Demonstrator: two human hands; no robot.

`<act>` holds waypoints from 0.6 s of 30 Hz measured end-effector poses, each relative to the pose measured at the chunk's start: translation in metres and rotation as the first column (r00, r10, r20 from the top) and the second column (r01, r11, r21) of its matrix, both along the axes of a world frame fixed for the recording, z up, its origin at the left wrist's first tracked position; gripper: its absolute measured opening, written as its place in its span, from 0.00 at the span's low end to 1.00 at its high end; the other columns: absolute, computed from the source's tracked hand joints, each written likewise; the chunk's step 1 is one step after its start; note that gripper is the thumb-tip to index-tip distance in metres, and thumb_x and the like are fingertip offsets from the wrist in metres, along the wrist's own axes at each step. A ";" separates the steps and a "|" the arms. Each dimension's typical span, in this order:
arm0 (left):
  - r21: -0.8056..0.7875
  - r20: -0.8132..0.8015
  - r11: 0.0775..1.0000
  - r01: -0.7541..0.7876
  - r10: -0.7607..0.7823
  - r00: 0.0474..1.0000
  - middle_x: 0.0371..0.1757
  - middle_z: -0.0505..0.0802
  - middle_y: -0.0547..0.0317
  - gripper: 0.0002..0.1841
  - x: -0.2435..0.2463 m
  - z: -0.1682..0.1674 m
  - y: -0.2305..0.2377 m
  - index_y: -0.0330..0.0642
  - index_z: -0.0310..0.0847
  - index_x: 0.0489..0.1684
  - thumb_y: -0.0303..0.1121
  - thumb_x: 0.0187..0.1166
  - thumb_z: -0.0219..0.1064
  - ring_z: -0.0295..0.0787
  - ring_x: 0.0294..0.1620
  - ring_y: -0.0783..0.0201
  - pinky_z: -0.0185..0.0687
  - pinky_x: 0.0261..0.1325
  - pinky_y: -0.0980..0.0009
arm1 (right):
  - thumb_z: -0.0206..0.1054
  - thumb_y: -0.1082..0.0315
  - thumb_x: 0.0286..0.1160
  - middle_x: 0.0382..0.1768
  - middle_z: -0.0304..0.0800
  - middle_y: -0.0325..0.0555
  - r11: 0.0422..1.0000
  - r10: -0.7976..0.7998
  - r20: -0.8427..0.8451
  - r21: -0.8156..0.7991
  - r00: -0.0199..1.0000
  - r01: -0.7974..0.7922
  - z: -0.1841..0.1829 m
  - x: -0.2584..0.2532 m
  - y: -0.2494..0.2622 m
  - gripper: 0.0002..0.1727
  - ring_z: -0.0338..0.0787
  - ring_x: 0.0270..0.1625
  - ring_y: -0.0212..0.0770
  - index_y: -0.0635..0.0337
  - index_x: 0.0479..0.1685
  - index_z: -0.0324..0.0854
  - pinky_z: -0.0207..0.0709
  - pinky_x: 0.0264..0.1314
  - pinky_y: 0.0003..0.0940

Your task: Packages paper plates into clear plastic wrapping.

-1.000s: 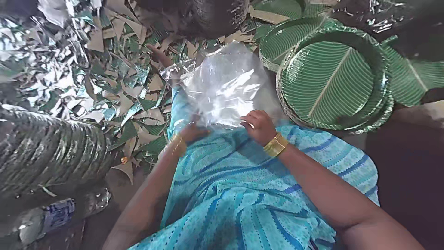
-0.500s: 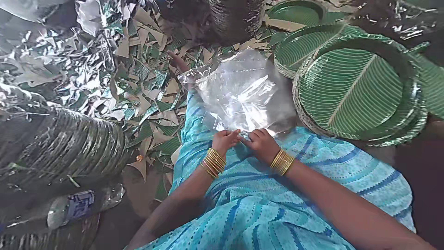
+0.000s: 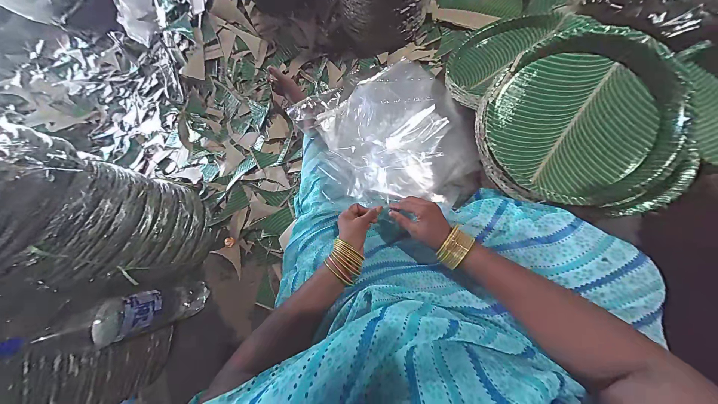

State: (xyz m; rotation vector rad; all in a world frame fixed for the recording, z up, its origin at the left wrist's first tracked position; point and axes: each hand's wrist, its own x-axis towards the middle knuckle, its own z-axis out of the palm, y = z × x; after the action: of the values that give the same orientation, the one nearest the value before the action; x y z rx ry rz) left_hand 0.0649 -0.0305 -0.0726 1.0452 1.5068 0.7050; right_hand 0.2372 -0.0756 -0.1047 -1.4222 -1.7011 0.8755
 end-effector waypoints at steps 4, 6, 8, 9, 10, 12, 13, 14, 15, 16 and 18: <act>0.032 0.052 0.999 0.031 -0.033 0.998 0.23 0.87 0.63 0.10 0.008 -0.008 -0.008 0.35 0.77 0.26 0.22 0.75 0.74 0.84 0.25 0.74 0.82 0.35 0.78 | 0.67 0.67 0.81 0.51 0.94 0.58 0.986 -0.019 -0.185 -0.164 0.983 -0.011 0.003 -0.007 0.002 0.14 0.93 0.55 0.45 0.69 0.52 0.92 0.82 0.64 0.37; 0.038 0.115 0.999 0.037 -0.041 0.993 0.23 0.87 0.63 0.10 0.007 -0.011 -0.009 0.36 0.77 0.26 0.21 0.75 0.73 0.85 0.26 0.74 0.84 0.36 0.77 | 0.70 0.70 0.78 0.51 0.94 0.56 0.971 -0.020 -0.245 -0.235 0.969 -0.040 0.007 -0.008 0.003 0.12 0.92 0.53 0.41 0.70 0.51 0.91 0.83 0.61 0.32; 0.037 0.162 0.998 0.043 -0.049 0.986 0.23 0.88 0.64 0.10 0.006 -0.009 -0.010 0.37 0.77 0.25 0.19 0.74 0.72 0.86 0.26 0.74 0.85 0.37 0.77 | 0.70 0.72 0.77 0.50 0.94 0.55 0.960 -0.014 -0.261 -0.272 0.965 -0.060 0.009 -0.008 0.005 0.11 0.92 0.51 0.37 0.70 0.51 0.91 0.83 0.60 0.30; 0.038 0.176 0.998 0.054 -0.059 0.983 0.23 0.88 0.65 0.10 0.006 -0.009 -0.010 0.37 0.77 0.25 0.18 0.74 0.72 0.86 0.26 0.74 0.86 0.38 0.77 | 0.69 0.73 0.77 0.48 0.94 0.55 0.958 -0.014 -0.258 -0.279 0.966 -0.061 0.010 -0.008 0.006 0.10 0.91 0.50 0.36 0.71 0.49 0.90 0.82 0.59 0.30; 0.042 0.181 0.997 0.068 -0.074 0.981 0.24 0.89 0.65 0.10 0.006 -0.008 -0.010 0.37 0.77 0.25 0.17 0.74 0.71 0.87 0.27 0.73 0.86 0.39 0.76 | 0.69 0.73 0.78 0.47 0.94 0.55 0.956 -0.016 -0.259 -0.286 0.966 -0.061 0.011 -0.007 0.006 0.10 0.90 0.48 0.35 0.72 0.48 0.90 0.81 0.58 0.29; 0.074 0.163 0.991 0.109 -0.120 0.979 0.25 0.89 0.65 0.10 0.004 -0.008 -0.008 0.37 0.77 0.26 0.17 0.73 0.71 0.88 0.28 0.73 0.88 0.41 0.76 | 0.68 0.73 0.79 0.46 0.93 0.55 0.955 -0.048 -0.275 -0.295 0.960 -0.037 0.013 -0.004 0.009 0.10 0.89 0.48 0.35 0.72 0.47 0.89 0.81 0.57 0.30; 0.106 0.144 0.985 0.138 -0.153 0.978 0.25 0.90 0.65 0.09 0.001 -0.008 -0.007 0.37 0.77 0.26 0.17 0.73 0.71 0.89 0.29 0.73 0.88 0.42 0.75 | 0.69 0.73 0.79 0.46 0.93 0.56 0.959 -0.091 -0.286 -0.283 0.954 0.007 0.014 0.000 0.011 0.09 0.90 0.48 0.37 0.73 0.47 0.88 0.81 0.57 0.32; 0.141 0.117 0.976 0.164 -0.181 0.976 0.26 0.90 0.65 0.08 -0.002 -0.007 -0.006 0.36 0.79 0.27 0.18 0.72 0.72 0.89 0.29 0.73 0.88 0.43 0.75 | 0.69 0.74 0.79 0.46 0.92 0.57 0.963 -0.141 -0.297 -0.263 0.944 0.061 0.013 0.006 0.014 0.09 0.90 0.48 0.40 0.74 0.47 0.88 0.83 0.58 0.36; 0.166 0.081 0.969 0.182 -0.198 0.977 0.27 0.90 0.65 0.07 -0.007 -0.006 -0.005 0.36 0.79 0.28 0.19 0.73 0.72 0.89 0.29 0.73 0.88 0.43 0.75 | 0.68 0.76 0.78 0.46 0.91 0.58 0.964 -0.198 -0.303 -0.231 0.932 0.129 0.011 0.014 0.017 0.08 0.90 0.47 0.42 0.74 0.46 0.86 0.83 0.56 0.39; 0.177 0.047 0.967 0.183 -0.194 0.980 0.26 0.90 0.66 0.07 -0.012 -0.005 -0.005 0.36 0.79 0.29 0.20 0.74 0.72 0.88 0.29 0.74 0.88 0.41 0.75 | 0.67 0.76 0.79 0.45 0.91 0.58 0.959 -0.254 -0.307 -0.206 0.917 0.196 0.011 0.023 0.020 0.08 0.90 0.47 0.43 0.74 0.47 0.85 0.84 0.56 0.41; 0.177 -0.029 0.968 0.177 -0.174 0.984 0.27 0.88 0.65 0.06 -0.024 -0.001 -0.005 0.34 0.79 0.31 0.23 0.76 0.71 0.87 0.28 0.74 0.88 0.40 0.75 | 0.66 0.74 0.81 0.46 0.90 0.57 0.936 -0.352 -0.334 -0.154 0.874 0.318 0.010 0.043 0.026 0.09 0.90 0.48 0.41 0.74 0.49 0.84 0.83 0.56 0.39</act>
State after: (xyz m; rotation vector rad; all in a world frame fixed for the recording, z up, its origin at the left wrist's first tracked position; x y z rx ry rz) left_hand 0.0412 -0.0353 -0.0737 1.3047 1.3608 0.7180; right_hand 0.2801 -0.0491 -0.0946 -1.4593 -1.1118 0.9570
